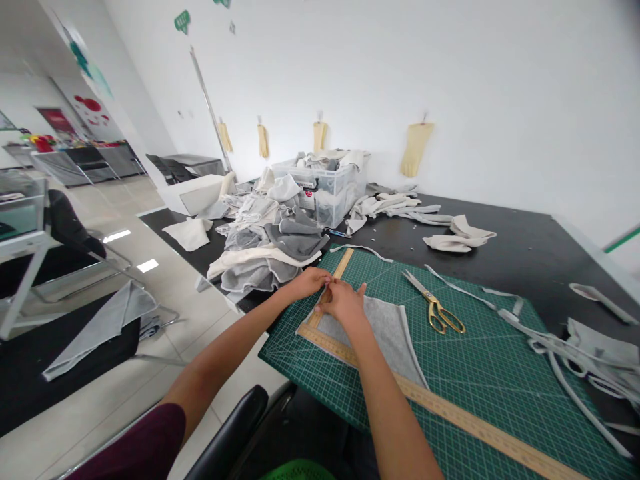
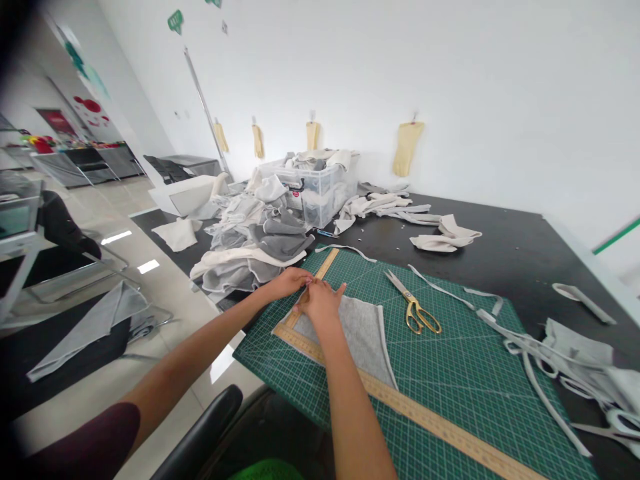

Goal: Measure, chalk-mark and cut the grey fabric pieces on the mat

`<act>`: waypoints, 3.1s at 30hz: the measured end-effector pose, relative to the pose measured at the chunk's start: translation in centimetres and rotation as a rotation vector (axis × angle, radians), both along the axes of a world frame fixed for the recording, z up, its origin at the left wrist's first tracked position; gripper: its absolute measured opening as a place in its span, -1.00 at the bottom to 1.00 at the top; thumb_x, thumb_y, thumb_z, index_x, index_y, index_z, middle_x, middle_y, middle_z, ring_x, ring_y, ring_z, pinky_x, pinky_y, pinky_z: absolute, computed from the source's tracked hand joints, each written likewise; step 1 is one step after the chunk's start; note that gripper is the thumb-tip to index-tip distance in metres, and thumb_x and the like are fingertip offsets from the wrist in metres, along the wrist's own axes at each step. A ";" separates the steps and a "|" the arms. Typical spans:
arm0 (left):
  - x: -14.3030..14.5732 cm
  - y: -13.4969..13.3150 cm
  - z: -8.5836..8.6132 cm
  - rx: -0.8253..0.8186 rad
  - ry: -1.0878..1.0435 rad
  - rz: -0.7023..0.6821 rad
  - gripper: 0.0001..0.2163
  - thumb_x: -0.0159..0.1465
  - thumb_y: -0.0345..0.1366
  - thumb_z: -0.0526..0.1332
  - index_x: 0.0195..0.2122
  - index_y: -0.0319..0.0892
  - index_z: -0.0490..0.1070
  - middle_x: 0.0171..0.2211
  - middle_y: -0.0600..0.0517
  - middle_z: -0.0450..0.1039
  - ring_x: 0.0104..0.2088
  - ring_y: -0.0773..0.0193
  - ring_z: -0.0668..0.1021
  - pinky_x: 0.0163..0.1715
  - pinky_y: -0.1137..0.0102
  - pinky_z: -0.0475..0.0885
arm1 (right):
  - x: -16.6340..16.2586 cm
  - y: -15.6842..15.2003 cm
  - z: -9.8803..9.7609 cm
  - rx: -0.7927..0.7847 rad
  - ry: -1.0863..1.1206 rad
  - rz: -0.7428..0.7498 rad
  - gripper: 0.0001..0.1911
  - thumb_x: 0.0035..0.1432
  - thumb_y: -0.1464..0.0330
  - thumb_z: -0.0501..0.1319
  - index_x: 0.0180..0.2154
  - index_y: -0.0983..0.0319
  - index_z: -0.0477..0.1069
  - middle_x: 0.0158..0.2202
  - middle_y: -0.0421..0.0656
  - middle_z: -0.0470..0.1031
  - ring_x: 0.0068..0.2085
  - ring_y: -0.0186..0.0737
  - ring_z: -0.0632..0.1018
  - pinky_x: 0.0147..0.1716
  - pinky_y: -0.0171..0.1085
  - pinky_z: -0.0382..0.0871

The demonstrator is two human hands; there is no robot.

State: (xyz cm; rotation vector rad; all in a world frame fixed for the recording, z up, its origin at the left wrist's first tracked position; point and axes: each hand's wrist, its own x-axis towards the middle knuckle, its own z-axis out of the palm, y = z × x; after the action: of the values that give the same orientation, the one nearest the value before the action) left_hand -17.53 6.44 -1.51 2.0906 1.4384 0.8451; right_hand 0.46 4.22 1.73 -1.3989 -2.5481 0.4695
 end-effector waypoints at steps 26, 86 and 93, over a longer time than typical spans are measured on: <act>-0.8 -4.7 2.0 -0.045 -0.028 -0.027 -0.78 0.37 -0.31 0.10 -0.23 -0.22 0.54 -0.37 0.04 0.52 -0.34 0.33 0.51 -0.28 0.47 0.36 | 0.1 -0.3 0.7 -0.013 0.030 -0.017 -0.64 0.02 0.16 0.38 -0.18 0.18 0.45 -0.03 -0.02 0.57 0.10 0.11 0.48 0.23 0.41 -0.23; 0.2 -2.0 -0.2 0.088 0.104 0.045 -0.77 0.33 -0.35 0.11 -0.39 -0.24 0.52 -0.47 0.04 0.48 -0.41 0.32 0.47 -0.35 0.44 0.28 | 0.0 -0.5 1.4 -0.030 0.015 -0.059 -0.51 -0.06 0.15 0.44 -0.10 0.21 0.45 -0.03 0.05 0.58 0.09 0.16 0.51 0.25 0.38 -0.18; -0.3 -3.6 0.2 0.044 0.102 -0.007 -0.80 0.32 -0.34 0.14 -0.38 -0.24 0.52 -0.44 0.05 0.51 -0.39 0.33 0.49 -0.35 0.46 0.30 | 0.1 -0.4 1.0 -0.015 0.025 -0.043 -0.60 -0.02 0.15 0.41 -0.16 0.18 0.47 -0.03 0.00 0.59 0.07 0.13 0.52 0.24 0.37 -0.18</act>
State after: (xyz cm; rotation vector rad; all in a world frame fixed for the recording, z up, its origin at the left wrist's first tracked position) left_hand -17.87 2.82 -1.31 2.1992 1.4754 0.7847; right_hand 0.56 3.81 2.74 -1.4409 -2.4947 0.4960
